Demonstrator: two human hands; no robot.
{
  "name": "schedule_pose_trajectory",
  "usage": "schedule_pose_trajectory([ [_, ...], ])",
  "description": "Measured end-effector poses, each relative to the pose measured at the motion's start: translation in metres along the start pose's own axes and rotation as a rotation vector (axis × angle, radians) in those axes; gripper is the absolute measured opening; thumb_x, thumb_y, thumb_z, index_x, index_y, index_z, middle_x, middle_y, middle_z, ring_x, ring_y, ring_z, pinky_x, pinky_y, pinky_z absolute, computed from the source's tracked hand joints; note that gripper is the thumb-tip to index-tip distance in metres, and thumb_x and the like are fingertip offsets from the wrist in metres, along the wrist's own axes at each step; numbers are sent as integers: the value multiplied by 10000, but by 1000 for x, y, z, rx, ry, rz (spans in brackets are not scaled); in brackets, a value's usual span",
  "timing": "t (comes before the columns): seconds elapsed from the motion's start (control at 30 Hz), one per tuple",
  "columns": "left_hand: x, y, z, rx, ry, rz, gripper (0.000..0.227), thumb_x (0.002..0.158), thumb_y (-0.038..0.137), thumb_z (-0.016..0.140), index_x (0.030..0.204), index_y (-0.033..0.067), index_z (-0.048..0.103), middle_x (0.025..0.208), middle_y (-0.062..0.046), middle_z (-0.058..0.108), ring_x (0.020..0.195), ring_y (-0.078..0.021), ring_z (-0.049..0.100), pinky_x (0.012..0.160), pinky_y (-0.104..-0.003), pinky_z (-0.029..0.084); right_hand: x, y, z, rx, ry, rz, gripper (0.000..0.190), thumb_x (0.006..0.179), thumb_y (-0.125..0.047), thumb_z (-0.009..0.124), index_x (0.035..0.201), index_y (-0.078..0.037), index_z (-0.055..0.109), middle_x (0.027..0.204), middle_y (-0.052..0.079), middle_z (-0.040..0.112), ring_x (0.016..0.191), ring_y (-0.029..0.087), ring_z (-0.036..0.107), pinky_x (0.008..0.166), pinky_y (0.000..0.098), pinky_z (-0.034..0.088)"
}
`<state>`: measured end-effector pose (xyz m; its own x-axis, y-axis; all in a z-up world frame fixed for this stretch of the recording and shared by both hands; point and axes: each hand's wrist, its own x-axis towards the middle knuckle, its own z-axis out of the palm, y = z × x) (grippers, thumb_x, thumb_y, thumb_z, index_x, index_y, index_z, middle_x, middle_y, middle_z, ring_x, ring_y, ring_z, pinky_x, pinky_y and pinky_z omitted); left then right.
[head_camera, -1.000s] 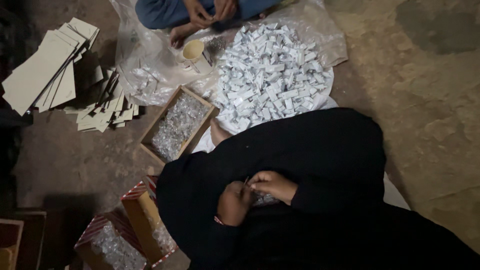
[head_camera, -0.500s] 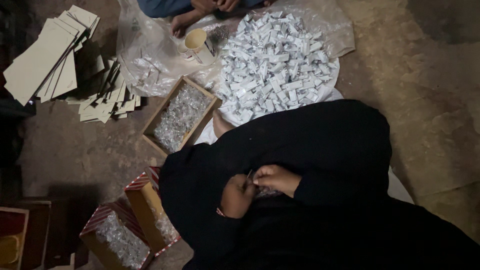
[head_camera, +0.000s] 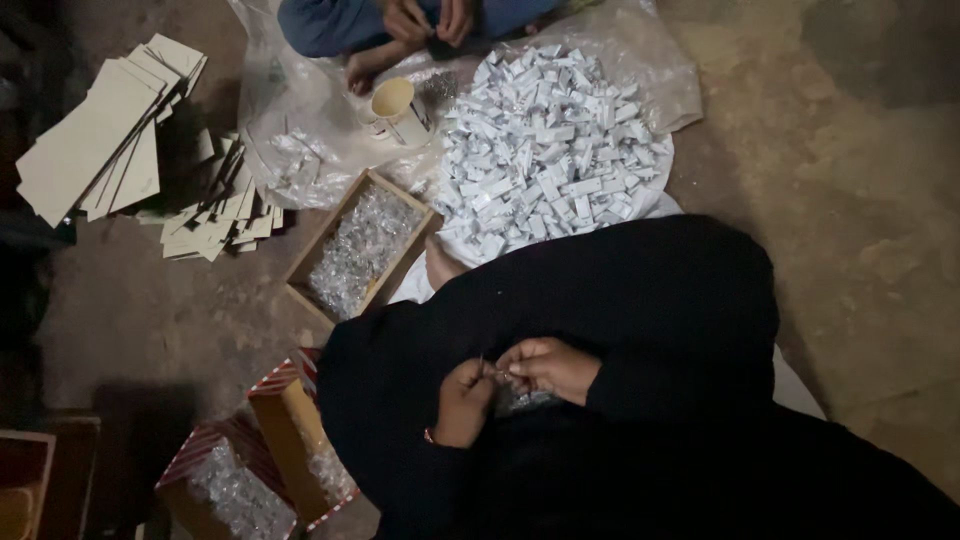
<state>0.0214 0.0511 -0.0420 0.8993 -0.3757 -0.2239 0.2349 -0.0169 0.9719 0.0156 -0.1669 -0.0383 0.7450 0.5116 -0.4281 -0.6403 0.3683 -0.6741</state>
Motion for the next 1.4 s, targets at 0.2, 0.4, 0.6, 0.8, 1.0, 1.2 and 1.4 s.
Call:
schedule_pose_trajectory([
  [0.2,-6,16,9,307,84,161,93,855,-22,587,860,8,675,803,-67,674,716,-154,638,653,-285,518,-8,-3,7,-116,68,51,246,985,-185,625,1175,-31,658,989,45,692,864,115,648,778,268,520],
  [0.4,-17,55,27,589,172,158,112,836,64,688,938,19,698,857,-153,708,743,-264,709,658,-375,553,0,-1,5,-337,139,61,202,956,-180,649,1091,-34,683,924,26,690,810,101,636,718,253,530],
  [0.6,-18,52,31,783,214,303,156,920,189,708,943,36,729,918,-187,733,818,-340,717,701,-416,562,5,11,-6,-391,178,32,161,963,-191,657,1042,-51,675,868,20,660,774,90,614,694,253,522],
  [0.8,-17,40,26,786,150,168,136,853,131,690,900,4,697,883,-203,700,787,-339,696,682,-421,548,6,23,-8,-348,68,-71,111,960,-122,668,1027,-33,662,932,19,677,833,88,636,757,254,547],
  [1.0,-18,43,28,564,88,195,102,882,84,638,942,23,692,853,-169,705,761,-283,702,682,-394,551,5,16,-10,-303,106,-51,141,964,-54,653,1097,-6,654,979,70,706,850,134,650,789,294,559],
  [1.2,-21,51,31,661,145,119,113,901,110,645,930,11,691,834,-187,701,733,-294,694,654,-396,538,-1,12,-5,-238,41,-58,226,947,-31,634,1171,1,636,1072,57,706,972,131,683,882,288,561],
  [1.4,-19,46,30,626,122,256,114,913,117,652,947,14,684,871,-206,697,788,-351,695,675,-423,541,-2,18,-9,-153,41,-70,232,953,-37,646,1179,13,632,1058,89,699,957,175,676,866,319,558],
])
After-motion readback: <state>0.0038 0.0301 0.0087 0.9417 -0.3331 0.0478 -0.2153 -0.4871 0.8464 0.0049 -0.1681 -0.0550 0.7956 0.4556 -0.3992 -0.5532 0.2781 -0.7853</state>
